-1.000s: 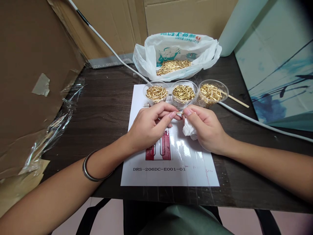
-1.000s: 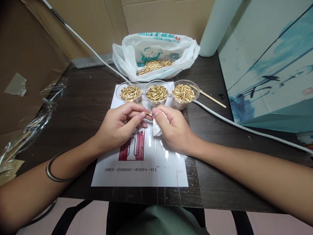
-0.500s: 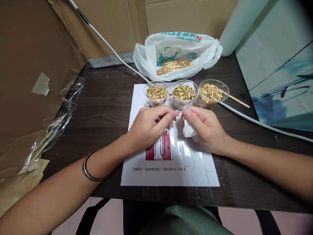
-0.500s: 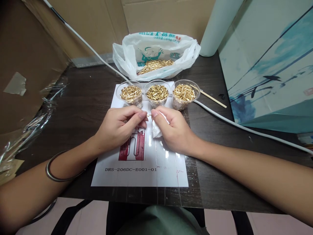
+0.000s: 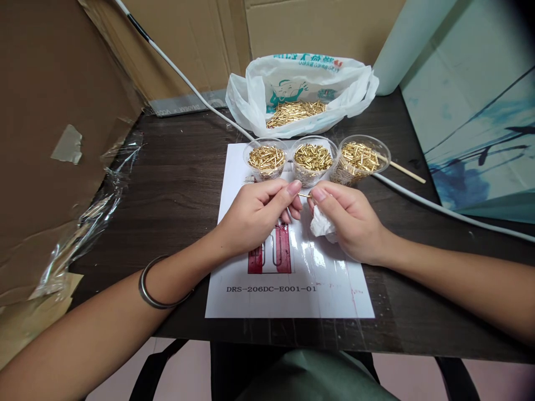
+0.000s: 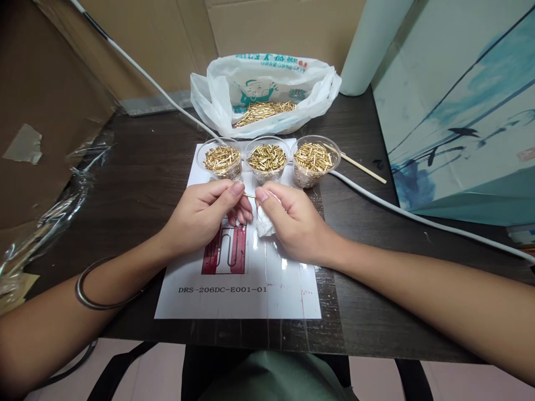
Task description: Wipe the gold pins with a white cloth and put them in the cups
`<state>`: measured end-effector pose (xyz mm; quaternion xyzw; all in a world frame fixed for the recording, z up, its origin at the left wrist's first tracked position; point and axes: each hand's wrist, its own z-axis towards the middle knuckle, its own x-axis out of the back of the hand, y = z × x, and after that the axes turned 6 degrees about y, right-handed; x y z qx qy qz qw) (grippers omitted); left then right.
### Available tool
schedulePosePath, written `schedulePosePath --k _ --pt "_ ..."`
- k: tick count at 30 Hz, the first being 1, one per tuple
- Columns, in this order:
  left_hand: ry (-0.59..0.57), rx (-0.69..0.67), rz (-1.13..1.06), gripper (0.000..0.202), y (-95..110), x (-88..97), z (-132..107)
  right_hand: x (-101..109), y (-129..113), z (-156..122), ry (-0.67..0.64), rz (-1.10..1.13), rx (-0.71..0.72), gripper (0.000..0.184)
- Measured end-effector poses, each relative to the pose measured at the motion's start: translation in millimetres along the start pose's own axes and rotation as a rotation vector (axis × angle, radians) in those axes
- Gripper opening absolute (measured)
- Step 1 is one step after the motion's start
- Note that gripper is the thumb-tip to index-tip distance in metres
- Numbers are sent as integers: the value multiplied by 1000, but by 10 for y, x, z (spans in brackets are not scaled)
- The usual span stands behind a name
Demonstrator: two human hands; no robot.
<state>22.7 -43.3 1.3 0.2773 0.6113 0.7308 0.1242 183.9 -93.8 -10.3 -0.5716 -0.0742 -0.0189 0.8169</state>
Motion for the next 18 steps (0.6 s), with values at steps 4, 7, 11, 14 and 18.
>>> schedulePosePath --k 4,7,11,14,18 --pt "-16 26 1 35 6 8 -7 -3 -7 1 3 9 -5 28" --pt "-24 34 -4 35 6 15 -2 -3 -4 1 6 12 -8 29" --pt "-87 104 -78 37 10 21 16 6 12 -1 16 -32 -16 28" --pt "-139 212 -182 38 14 28 29 18 21 -4 16 -60 5 27" --pt "-192 316 -306 38 5 35 39 24 16 -6 13 -87 14 27"
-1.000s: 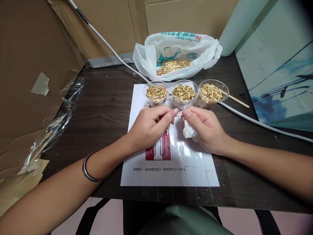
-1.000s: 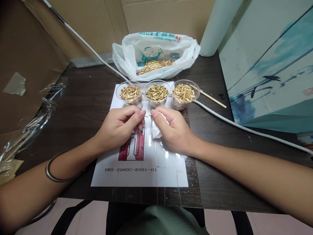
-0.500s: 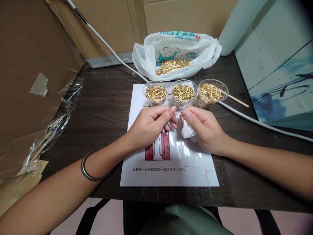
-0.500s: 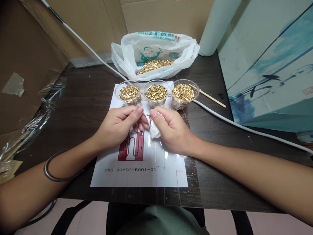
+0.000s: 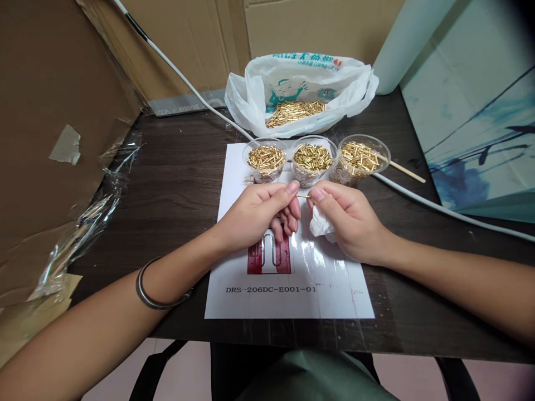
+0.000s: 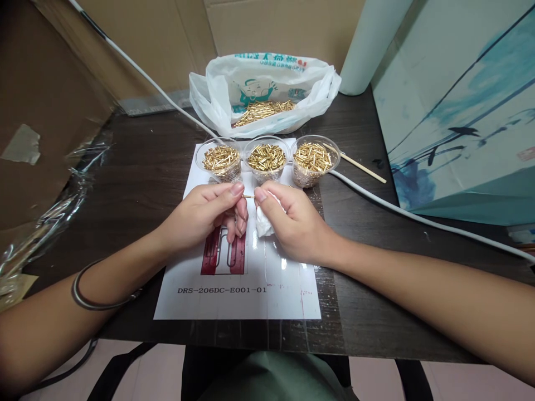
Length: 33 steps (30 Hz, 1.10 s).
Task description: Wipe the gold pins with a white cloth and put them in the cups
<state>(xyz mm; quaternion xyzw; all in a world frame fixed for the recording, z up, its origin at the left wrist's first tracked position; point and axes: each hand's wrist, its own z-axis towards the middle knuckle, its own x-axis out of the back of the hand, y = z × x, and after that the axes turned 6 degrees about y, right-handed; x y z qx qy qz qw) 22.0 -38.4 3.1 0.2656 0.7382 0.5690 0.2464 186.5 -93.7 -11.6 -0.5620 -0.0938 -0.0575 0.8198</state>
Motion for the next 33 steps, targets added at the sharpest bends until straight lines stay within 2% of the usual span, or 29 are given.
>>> schedulePosePath --k 8,19,26,33 --pt "-7 48 -118 36 -20 -32 -11 -20 -9 -9 11 -5 27 22" --pt "-17 29 -49 36 -21 -56 -24 -38 -28 -23 61 -121 12 23" --pt "2 -24 -131 22 -31 -46 -1 -54 -14 -26 152 -104 -119 29" --pt "-22 -87 -57 15 -17 -32 -2 -43 -22 -35 137 9 -179 29"
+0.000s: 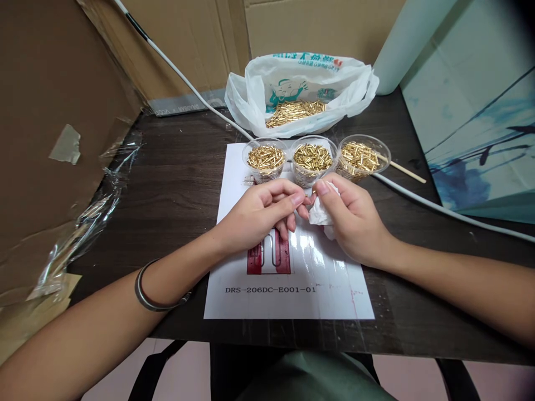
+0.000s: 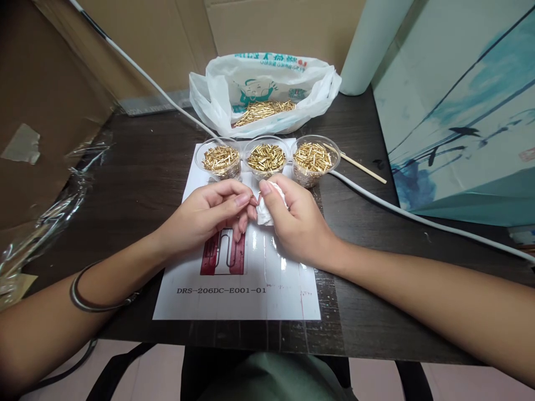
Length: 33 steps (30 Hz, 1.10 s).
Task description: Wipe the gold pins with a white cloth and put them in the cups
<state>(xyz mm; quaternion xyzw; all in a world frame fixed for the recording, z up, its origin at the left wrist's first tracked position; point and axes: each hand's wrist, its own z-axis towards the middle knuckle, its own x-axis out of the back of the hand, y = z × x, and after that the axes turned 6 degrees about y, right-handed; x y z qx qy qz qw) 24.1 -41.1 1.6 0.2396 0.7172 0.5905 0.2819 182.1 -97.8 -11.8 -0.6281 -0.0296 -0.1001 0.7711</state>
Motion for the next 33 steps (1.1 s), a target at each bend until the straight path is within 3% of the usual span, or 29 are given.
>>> schedulePosePath --k 6,12,17,25,33 --pt "55 -69 168 14 8 -4 -14 12 26 -1 -24 -11 -42 32" --pt "99 -243 520 21 -22 12 -41 20 21 4 -29 -123 14 33" --pt "211 -355 611 19 -46 14 -44 22 36 7 -54 -109 25 32" --pt "382 -705 823 10 -53 15 -45 4 30 13 -75 -188 49 33" --pt "415 -726 860 11 -56 18 -61 14 35 26 -86 -197 83 31"
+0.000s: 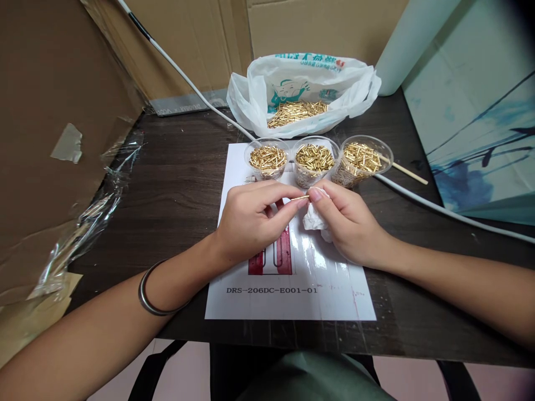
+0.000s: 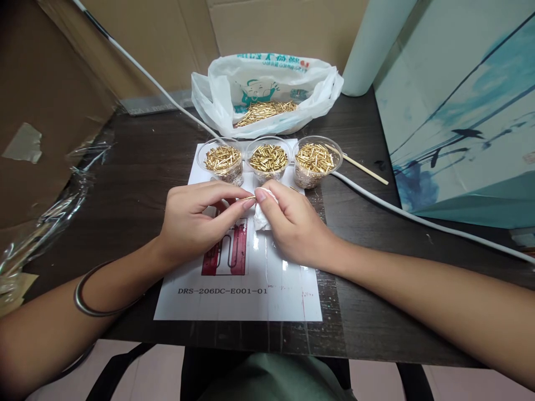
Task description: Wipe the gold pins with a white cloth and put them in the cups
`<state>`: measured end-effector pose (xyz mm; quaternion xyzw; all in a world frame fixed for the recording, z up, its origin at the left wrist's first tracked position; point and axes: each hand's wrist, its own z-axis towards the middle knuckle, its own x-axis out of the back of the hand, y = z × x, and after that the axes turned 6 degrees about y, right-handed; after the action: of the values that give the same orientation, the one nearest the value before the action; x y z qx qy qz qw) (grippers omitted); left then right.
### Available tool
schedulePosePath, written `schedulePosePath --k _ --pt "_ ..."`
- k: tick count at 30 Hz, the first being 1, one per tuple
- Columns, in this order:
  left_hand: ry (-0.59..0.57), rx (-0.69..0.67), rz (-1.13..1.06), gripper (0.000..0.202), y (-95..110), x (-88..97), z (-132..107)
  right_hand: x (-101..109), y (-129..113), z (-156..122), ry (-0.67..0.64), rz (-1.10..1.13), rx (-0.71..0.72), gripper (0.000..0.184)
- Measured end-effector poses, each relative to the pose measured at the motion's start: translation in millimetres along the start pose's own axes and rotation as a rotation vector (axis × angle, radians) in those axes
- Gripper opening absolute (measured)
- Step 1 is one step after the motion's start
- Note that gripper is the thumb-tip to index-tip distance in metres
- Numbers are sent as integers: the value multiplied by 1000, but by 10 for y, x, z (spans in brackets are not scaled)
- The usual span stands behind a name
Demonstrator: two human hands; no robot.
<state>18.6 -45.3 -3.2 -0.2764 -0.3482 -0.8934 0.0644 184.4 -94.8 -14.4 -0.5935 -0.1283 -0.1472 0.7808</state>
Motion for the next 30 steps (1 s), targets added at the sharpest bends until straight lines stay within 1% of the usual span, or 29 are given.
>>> schedulePosePath --k 4,9,11,13,17,20,21,23,24,25,28,30 --pt "-11 43 10 12 11 5 -2 5 -13 0 -16 1 -34 32" --pt "-2 23 19 12 24 20 -3 -1 -18 -4 -43 67 -75 35" --pt "-4 48 11 12 34 22 -3 2 -16 -9 -49 108 -101 36" --pt "1 102 -8 11 47 21 2 11 -19 -16 -49 129 -133 37" --pt "9 212 -88 10 66 15 24 52 -43 -25 -67 91 -168 35" --pt "24 315 -165 12 68 8 37 87 -55 -23 -86 82 -160 19" --pt "28 350 -186 14 68 5 39 95 -55 -20 -89 79 -158 19" --pt "30 398 -210 15 69 1 39 103 -50 -14 -82 71 -164 32" --pt "31 409 -216 15 70 -1 38 103 -45 -10 -76 72 -171 35" --pt "30 415 -223 15 71 -2 37 101 -39 -6 -75 78 -179 32" --pt "25 421 -255 14 78 -2 39 86 -13 5 -111 138 -215 11" --pt "20 423 -278 13 85 1 42 75 2 12 -130 210 -243 9"
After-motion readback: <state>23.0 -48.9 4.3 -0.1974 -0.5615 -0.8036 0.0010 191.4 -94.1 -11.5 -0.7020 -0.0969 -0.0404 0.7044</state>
